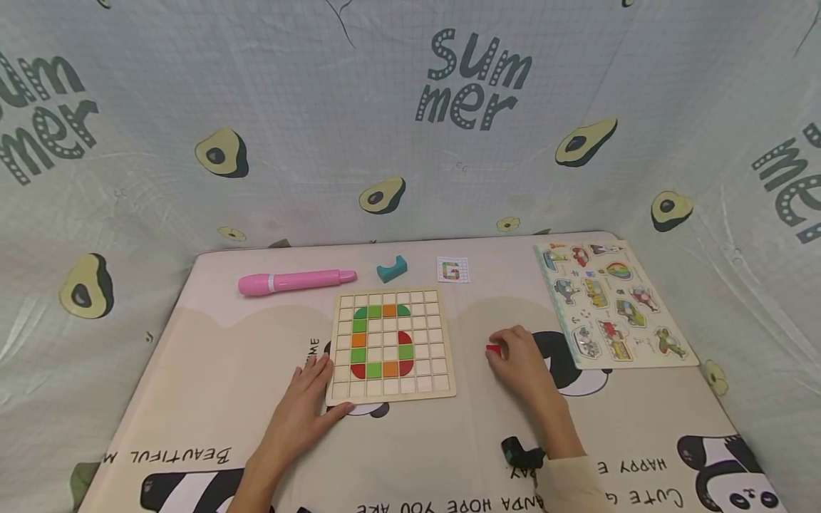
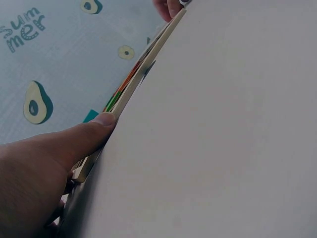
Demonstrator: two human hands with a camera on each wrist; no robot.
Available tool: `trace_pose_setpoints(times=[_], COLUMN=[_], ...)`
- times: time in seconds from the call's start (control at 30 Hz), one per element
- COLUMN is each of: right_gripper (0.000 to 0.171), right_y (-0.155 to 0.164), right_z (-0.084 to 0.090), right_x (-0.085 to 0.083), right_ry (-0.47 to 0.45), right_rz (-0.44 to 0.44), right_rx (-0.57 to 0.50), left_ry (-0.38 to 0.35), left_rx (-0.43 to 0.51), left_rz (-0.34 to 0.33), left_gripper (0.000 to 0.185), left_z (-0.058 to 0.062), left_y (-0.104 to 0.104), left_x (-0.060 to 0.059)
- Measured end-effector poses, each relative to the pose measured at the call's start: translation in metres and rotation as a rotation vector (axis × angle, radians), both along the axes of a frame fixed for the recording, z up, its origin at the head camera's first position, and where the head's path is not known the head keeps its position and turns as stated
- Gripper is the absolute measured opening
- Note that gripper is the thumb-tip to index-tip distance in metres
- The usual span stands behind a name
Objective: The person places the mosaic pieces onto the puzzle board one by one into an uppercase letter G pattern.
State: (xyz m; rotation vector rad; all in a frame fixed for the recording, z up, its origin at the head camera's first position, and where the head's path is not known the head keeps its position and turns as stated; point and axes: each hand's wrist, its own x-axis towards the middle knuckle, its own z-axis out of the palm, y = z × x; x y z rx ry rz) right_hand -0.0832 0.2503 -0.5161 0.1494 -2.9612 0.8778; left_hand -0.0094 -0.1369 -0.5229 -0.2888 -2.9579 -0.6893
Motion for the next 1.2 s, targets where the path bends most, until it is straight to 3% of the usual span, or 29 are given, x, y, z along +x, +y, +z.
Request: trace_pose_setpoints(times=[0.37, 0.77, 0.97, 1.2], right_gripper=[0.023, 0.013, 0.017, 0.021], right_y=[0.007, 0.006, 0.002, -0.009], right_z=[-0.003, -0.005, -0.002, 0.003], right_x=[0.0, -0.003, -0.007, -0.013], right_ry=[0.006, 0.009, 0.018, 0.078], right_rz=[0.03, 0.039, 0.032, 0.086], right_rx=[-0.02, -0.058, -0.07, -0.087], left_ry=[-0.028, -0.007, -0.03, -0.01], left_rx=[0.004, 0.003, -0.002, -0.009], left_rz=[0.005, 0.0, 0.002, 0.003], left_gripper=[0.091, 0.087, 0.086, 0.088], left_z=[0.001, 0.0, 0.001, 0.0], left_y=[0.001, 0.002, 0.002, 0.002], left_x=[0.0, 0.0, 0.0, 0.0])
